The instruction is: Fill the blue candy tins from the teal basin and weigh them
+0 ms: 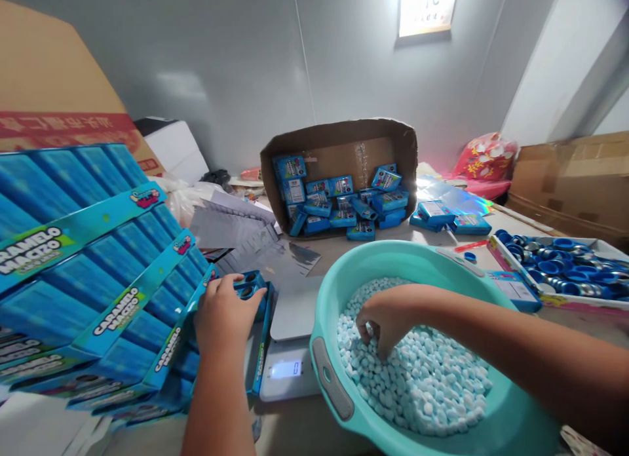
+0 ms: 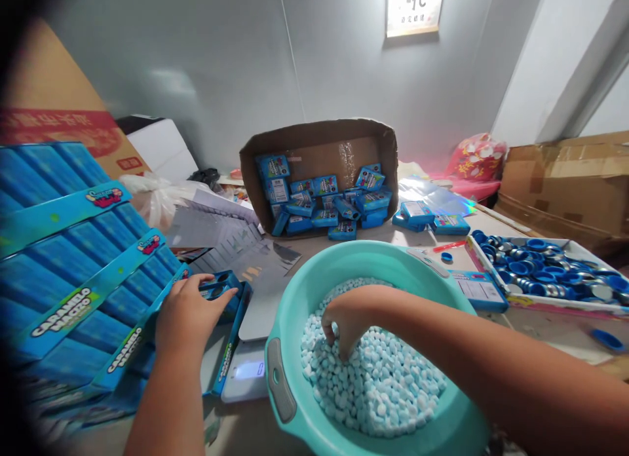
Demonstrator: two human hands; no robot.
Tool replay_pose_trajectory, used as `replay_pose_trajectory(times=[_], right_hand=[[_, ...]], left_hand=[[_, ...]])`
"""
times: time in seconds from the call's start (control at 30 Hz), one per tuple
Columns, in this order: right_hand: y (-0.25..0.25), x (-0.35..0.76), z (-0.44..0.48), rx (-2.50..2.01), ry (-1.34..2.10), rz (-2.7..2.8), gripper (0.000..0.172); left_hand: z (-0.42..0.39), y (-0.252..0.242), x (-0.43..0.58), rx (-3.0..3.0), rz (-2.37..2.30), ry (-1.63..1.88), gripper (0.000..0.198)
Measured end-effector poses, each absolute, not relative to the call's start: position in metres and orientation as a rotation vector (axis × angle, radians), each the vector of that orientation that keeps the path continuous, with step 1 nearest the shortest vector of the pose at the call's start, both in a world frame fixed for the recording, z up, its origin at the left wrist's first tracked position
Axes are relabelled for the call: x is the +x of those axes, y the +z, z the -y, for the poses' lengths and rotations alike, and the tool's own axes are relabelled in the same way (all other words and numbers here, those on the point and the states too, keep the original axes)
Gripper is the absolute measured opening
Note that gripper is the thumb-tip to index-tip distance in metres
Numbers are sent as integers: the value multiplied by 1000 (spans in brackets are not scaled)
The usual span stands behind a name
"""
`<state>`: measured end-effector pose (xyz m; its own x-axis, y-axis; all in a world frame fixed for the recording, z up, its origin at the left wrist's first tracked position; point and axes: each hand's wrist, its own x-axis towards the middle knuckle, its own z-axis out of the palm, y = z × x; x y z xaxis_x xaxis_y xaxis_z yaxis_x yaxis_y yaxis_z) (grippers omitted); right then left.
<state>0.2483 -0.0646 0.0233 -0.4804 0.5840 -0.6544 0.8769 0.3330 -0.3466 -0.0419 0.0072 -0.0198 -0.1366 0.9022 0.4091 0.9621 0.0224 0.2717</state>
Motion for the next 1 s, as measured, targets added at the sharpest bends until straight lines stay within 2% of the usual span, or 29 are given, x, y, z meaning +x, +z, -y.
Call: replay_pose_trajectory(times=[0.07, 0.2, 0.37, 0.47, 0.6, 0.67, 0.73, 0.87, 1.0], right_hand=[[33, 251, 65, 1323, -895, -2241, 48], [58, 260, 43, 1562, -449, -2552, 21], [62, 278, -48, 1853, 52, -2475, 23], [42, 279, -104, 1901, 188, -2350, 35], [8, 267, -150, 1890, 274, -2252, 56], [-6, 261, -163, 1910, 270, -2217, 56], [-13, 257, -170, 1935, 249, -2202, 47], [1, 259, -167, 1941, 170, -2288, 39], [38, 268, -128, 2030, 73, -2473, 51]], left_hand=[[-7, -18, -39, -1972, 2017, -887, 40], [-4, -13, -32, -2003, 1671, -1185, 24], [1, -6, -25, -2140, 1320, -1333, 15], [2, -7, -25, -2217, 1220, -1326, 17], [-4, -13, -24, -2246, 1088, -1299, 19], [-8, -15, -24, -2240, 1053, -1288, 20], [-9, -16, -25, -2262, 1066, -1273, 24], [-6, -15, -28, -2322, 1210, -1282, 34], [-3, -15, -36, -2231, 1474, -1422, 37]])
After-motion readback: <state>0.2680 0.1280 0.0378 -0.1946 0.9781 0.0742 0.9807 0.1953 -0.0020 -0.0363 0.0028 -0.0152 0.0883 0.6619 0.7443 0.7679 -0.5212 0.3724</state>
